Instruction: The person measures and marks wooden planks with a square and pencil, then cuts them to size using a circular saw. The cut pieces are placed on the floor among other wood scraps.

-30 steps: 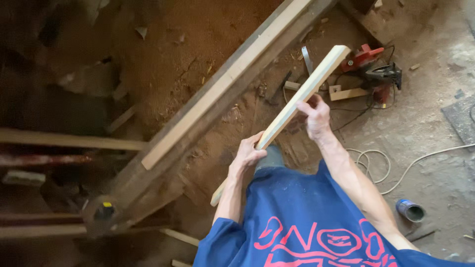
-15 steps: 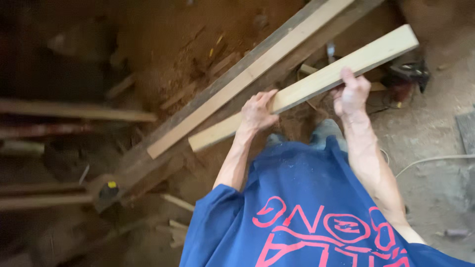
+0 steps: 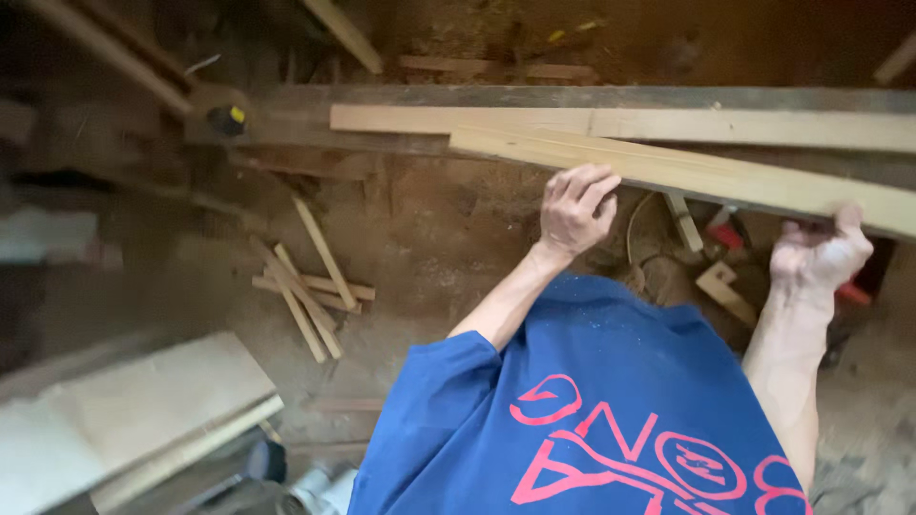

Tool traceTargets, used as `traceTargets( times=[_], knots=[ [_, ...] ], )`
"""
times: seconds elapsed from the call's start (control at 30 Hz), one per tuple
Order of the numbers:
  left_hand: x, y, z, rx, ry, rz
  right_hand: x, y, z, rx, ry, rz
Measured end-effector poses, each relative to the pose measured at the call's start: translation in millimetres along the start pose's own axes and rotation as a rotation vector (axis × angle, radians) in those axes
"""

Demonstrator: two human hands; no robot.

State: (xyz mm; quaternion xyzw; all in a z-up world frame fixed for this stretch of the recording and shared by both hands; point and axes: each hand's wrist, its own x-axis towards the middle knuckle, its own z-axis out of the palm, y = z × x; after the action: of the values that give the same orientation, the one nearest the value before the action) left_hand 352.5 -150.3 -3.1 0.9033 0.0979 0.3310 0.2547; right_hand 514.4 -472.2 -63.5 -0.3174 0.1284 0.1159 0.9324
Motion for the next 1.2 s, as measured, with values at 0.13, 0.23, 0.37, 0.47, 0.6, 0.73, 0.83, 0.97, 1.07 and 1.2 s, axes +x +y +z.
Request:
traceTargets(
  times=[0.13,0.23,0.37,0.47,0.6,0.73,0.83,0.97,1.07,1.2],
  knots=[
    [-35,28,16,-0.245,-0.038,-0.786,12,1,10,-0.003,-0.01,0.041],
    [-37,20,33,-1.03,0.101,-1.142,2,10,30,-0.01,-0.025,0.124],
    [-38,-11,56,-1.535,0.392,-1.334,-3,20,52,-0.013,-0.083,0.277],
    [-46,-31,59,-1.748,0.361,-1.2,-2,16,60,-0.015,-0.055,0.333],
    [-59,-36,51,-1.823,0.182,-1.112,-1,1,66,-0.069,0.003,0.294],
    [-58,-34,42,-1.827,0.097,-1.086,1,-10,66,-0.095,0.0,0.243],
    [-59,-27,41,-1.783,0.115,-1.082,4,-14,61,-0.109,-0.039,0.245],
    [-54,-27,39,-1.671,0.235,-1.151,11,-11,50,-0.145,-0.13,0.235],
    [-57,-24,39,-1.52,0.375,-1.248,14,-11,37,-0.315,-0.147,0.177],
    [-69,-13,43,-1.397,0.547,-1.291,23,-15,24,-0.359,-0.422,0.243]
  ],
)
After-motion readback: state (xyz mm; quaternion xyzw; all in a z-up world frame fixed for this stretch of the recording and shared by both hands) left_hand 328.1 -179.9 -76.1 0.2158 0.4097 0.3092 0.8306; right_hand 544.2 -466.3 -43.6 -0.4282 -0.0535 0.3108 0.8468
